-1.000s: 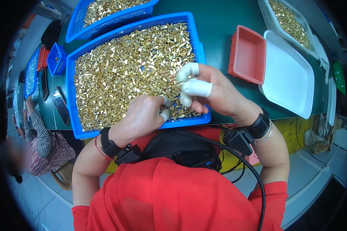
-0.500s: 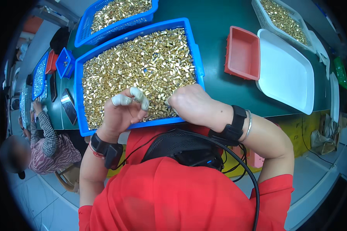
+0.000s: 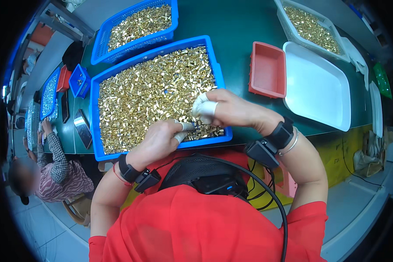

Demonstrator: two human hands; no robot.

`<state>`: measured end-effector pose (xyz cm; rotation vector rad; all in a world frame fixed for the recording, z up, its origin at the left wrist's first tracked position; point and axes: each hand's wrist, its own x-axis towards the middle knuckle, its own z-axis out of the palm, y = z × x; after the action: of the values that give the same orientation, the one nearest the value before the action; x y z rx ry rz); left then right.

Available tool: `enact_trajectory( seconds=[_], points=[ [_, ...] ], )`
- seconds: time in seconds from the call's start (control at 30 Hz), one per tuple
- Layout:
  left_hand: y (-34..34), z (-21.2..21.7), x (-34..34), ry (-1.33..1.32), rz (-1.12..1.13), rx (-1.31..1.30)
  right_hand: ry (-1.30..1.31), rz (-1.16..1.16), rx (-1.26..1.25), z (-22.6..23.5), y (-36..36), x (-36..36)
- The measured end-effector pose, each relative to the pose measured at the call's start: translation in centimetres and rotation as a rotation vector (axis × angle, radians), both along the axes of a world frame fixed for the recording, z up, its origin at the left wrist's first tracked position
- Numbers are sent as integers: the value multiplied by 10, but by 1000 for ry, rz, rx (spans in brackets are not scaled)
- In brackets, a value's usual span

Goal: Picking and sorting small gold-colored metal components from a large tray into smaller containers.

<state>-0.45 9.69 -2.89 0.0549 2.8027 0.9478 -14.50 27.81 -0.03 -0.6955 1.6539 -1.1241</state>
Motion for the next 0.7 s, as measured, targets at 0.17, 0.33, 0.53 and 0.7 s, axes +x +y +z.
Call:
enact_trajectory(
  seconds=[0.17,0.33,0.53,0.7],
  points=[
    [1,-3,-15,-56,-75,-92,206,166,43,-12,-7,13],
    [3,-10,-13,-135,49,-33,780,274,124,-21,-17,27],
    [5,-20,-6,-98,131,15,916,301,127,-36,-25,31],
    [3,-18,-6,-58,75,-14,903,277,137,-44,-26,33]
  ],
)
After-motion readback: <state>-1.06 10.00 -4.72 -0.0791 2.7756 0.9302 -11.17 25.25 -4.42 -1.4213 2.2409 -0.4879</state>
